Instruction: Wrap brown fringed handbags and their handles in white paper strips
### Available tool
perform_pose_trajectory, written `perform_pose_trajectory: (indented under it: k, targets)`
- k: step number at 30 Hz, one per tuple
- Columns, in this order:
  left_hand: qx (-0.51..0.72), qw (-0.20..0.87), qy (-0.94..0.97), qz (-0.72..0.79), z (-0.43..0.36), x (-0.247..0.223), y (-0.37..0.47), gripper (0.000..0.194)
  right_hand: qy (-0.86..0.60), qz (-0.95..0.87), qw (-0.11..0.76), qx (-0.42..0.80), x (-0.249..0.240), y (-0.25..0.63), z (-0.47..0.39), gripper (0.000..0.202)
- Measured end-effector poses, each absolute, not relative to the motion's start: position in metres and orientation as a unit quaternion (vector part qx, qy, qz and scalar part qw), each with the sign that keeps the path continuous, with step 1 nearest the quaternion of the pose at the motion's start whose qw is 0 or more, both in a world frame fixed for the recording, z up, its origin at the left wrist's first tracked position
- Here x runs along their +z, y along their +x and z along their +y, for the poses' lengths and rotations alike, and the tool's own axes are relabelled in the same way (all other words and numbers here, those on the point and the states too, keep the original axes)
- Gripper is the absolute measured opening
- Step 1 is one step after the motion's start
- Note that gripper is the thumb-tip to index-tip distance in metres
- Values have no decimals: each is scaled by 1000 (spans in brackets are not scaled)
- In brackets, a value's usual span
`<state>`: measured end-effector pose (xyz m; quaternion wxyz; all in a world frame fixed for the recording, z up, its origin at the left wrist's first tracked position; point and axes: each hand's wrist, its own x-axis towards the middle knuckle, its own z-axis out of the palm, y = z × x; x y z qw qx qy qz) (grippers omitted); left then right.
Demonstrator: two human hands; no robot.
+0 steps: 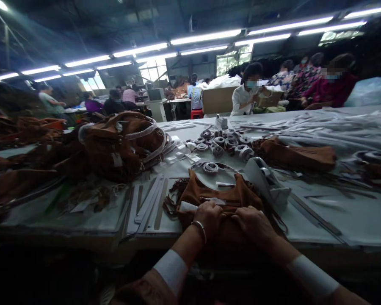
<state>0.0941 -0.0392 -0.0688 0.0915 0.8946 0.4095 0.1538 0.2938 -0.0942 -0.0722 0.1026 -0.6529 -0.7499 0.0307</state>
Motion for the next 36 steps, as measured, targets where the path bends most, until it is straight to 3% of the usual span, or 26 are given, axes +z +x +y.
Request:
perform_pose_trajectory:
  k: [6, 9, 15, 27, 31, 36]
  targets:
    - [133, 119, 895, 409, -32, -65, 94, 26, -659, -745, 101, 17, -48, 283, -100, 15]
    - [135, 115, 894, 411, -32, -65, 94, 25, -634, -756, 160, 13, -38, 266, -104, 11]
    - [118, 117, 888, 429, -31, -76, 94, 20, -540, -787, 253, 157, -33, 240, -93, 15]
    - [139, 135, 873, 448, -29, -86, 95, 23, -582, -762, 264, 107, -93, 260, -65, 26]
    - [99, 139, 870, 462, -20, -96, 98, 24, -570, -759, 281, 143, -65, 258, -45, 26]
    - [90, 165, 861, 472, -10, -121, 101, 17, -540, -787, 292, 60, -23, 247, 27, 24]
